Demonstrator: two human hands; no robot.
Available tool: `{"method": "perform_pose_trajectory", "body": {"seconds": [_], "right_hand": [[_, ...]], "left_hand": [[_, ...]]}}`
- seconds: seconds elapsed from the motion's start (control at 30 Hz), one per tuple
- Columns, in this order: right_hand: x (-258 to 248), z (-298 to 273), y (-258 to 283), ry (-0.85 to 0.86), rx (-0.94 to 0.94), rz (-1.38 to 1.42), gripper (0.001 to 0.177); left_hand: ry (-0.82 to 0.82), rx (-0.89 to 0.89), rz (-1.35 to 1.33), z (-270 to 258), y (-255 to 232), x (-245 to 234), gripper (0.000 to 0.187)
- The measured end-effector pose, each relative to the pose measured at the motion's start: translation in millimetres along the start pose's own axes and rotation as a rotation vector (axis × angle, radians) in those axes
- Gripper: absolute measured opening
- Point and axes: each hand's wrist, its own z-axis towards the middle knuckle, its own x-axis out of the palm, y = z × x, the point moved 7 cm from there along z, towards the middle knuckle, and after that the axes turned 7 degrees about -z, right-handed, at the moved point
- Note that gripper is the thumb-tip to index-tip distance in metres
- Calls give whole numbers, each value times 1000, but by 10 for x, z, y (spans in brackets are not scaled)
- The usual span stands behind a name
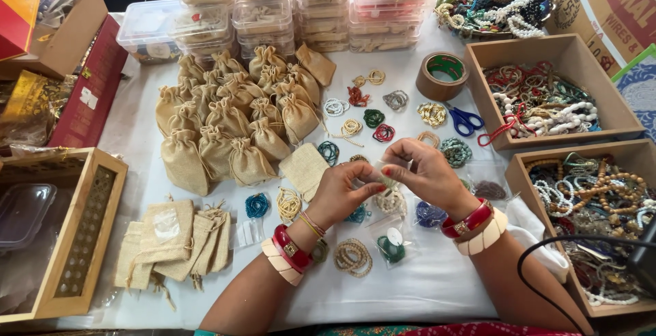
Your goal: The person packs various beaded bracelets into small clear plastic bags at a table. They pick up bracelets, place them into bags, and seal them. The person also uses scissors to cut a bracelet and places the bagged items into a wooden box.
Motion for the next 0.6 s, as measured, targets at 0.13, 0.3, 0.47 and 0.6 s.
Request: {"method": "perform_pose_trajectory", "body": {"seconds": [0.13,0.3,0.47,0.6], "right_hand": [[10,-17,-283,7,34,89,8],[-41,-18,-235,-45,58,7,12],[-23,7,-268,-25,67,158,13],[-65,-23,-379,-60,98,163,16]], "left_hand": [[-6,-14,-74,5,0,5,26],[74,-162,-66,3,116,83,30],[8,-107,-422,47,317,56,21],[15,-135,-317,32,206,17,18]]}}
